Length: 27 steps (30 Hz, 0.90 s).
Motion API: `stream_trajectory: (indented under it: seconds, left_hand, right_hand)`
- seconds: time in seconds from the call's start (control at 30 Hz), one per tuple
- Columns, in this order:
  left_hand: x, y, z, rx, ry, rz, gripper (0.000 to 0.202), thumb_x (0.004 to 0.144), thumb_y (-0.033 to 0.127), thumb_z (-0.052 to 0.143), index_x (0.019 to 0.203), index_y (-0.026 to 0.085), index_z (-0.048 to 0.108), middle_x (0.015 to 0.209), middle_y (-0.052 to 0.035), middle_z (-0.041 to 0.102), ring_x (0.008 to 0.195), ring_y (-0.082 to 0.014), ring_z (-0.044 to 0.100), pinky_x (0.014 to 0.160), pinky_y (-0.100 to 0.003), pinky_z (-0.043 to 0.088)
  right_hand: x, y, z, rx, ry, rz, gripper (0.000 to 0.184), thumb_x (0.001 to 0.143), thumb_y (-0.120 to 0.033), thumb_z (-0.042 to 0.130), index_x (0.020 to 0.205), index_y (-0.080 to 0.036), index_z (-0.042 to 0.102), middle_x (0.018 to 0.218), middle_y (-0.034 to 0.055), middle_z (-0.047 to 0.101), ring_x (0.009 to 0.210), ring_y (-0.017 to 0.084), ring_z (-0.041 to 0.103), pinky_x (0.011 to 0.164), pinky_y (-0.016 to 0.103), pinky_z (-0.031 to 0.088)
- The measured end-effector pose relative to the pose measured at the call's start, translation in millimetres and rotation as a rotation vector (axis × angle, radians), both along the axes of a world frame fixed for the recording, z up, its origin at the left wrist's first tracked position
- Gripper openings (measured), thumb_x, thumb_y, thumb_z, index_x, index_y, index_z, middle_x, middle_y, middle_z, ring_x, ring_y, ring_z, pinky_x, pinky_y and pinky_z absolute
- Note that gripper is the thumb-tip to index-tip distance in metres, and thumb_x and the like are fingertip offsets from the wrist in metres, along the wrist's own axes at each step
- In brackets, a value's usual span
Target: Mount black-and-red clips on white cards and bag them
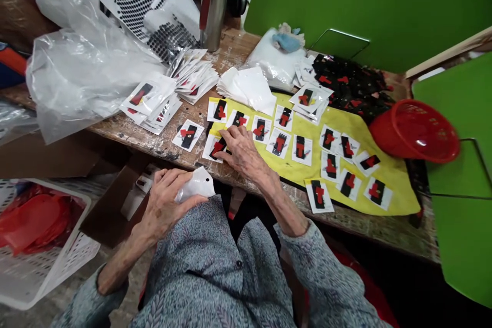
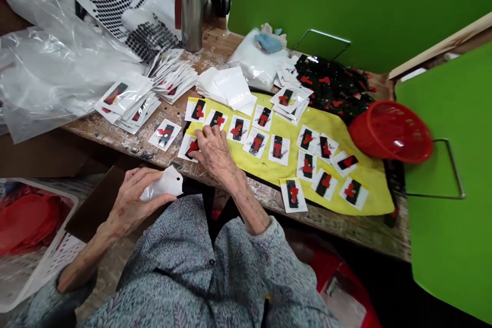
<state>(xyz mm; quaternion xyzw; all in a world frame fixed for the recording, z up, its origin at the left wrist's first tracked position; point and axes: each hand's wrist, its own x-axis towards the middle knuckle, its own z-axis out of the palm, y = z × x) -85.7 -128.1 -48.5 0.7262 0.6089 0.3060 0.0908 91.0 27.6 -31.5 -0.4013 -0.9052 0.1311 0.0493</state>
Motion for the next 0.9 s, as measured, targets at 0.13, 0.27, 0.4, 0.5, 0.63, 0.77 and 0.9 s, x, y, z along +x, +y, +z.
stream_trajectory:
  seconds: [0.13,0.27,0.4,0.5,0.63,0.77,0.9]
  left_hand:
    - [-1,0,-2.4,-0.018,0.001,0.033,0.041,0.082,0.043,0.071,0.112,0.02,0.057,0.1,-0.0069,0.07,0.092,-0.0226,0.064,0.086,-0.039,0.042]
    - [0,0,-3.7,-0.011,-0.019,0.087,0.058,0.079,0.048,0.072,0.126,0.02,0.051,0.102,-0.0078,0.07,0.091,-0.0236,0.064,0.087,-0.04,0.043]
    - [0,0,-3.2,-0.012,-0.032,0.106,0.068,0.077,0.052,0.072,0.133,0.021,0.047,0.104,-0.0086,0.07,0.09,-0.0244,0.065,0.087,-0.041,0.042]
    - [0,1,-2.8,-0.007,-0.031,0.1,0.065,0.077,0.05,0.072,0.131,0.021,0.049,0.107,-0.0088,0.071,0.092,-0.0248,0.065,0.088,-0.041,0.041]
    - [0,4,-2.6,-0.001,-0.027,0.081,0.053,0.079,0.045,0.073,0.124,0.021,0.055,0.11,-0.0084,0.071,0.097,-0.0244,0.065,0.089,-0.041,0.041]
    - [0,6,-1.6,-0.007,-0.035,0.076,0.042,0.081,0.04,0.072,0.117,0.021,0.06,0.11,-0.0066,0.071,0.099,-0.0232,0.065,0.089,-0.04,0.04]
    - [1,7,-0.6,-0.038,-0.031,0.098,0.042,0.081,0.04,0.073,0.116,0.02,0.061,0.11,-0.0068,0.071,0.099,-0.0221,0.065,0.088,-0.04,0.039]
  right_hand:
    - [-2,7,-6.2,-0.047,-0.015,-0.022,0.032,0.085,-0.035,0.067,0.107,-0.015,0.056,0.111,0.0133,0.053,0.107,0.03,0.047,0.093,0.047,0.042]
    - [-3,11,-6.5,-0.096,0.023,-0.03,0.032,0.085,-0.035,0.066,0.106,-0.015,0.053,0.112,0.0131,0.053,0.108,0.029,0.046,0.093,0.046,0.041]
    - [-2,15,-3.4,-0.152,0.06,0.008,0.029,0.083,-0.034,0.068,0.1,-0.019,0.051,0.108,0.0101,0.053,0.104,0.027,0.047,0.092,0.046,0.041]
    - [-2,14,-2.9,-0.155,0.085,0.016,0.027,0.081,-0.031,0.07,0.092,-0.02,0.048,0.105,0.0085,0.053,0.101,0.027,0.047,0.091,0.046,0.041]
    - [-3,7,-2.5,-0.198,0.173,-0.023,0.024,0.081,-0.024,0.068,0.088,-0.021,0.045,0.1,0.0066,0.055,0.094,0.024,0.05,0.086,0.041,0.042]
    - [3,-3,6.6,-0.418,0.296,-0.083,0.014,0.086,-0.027,0.058,0.086,-0.021,0.045,0.081,0.0,0.055,0.074,0.017,0.051,0.071,0.032,0.041]
    - [17,-17,25.6,-0.525,0.453,-0.18,0.018,0.086,-0.036,0.056,0.09,-0.02,0.048,0.083,0.0001,0.057,0.074,0.016,0.052,0.068,0.03,0.04]
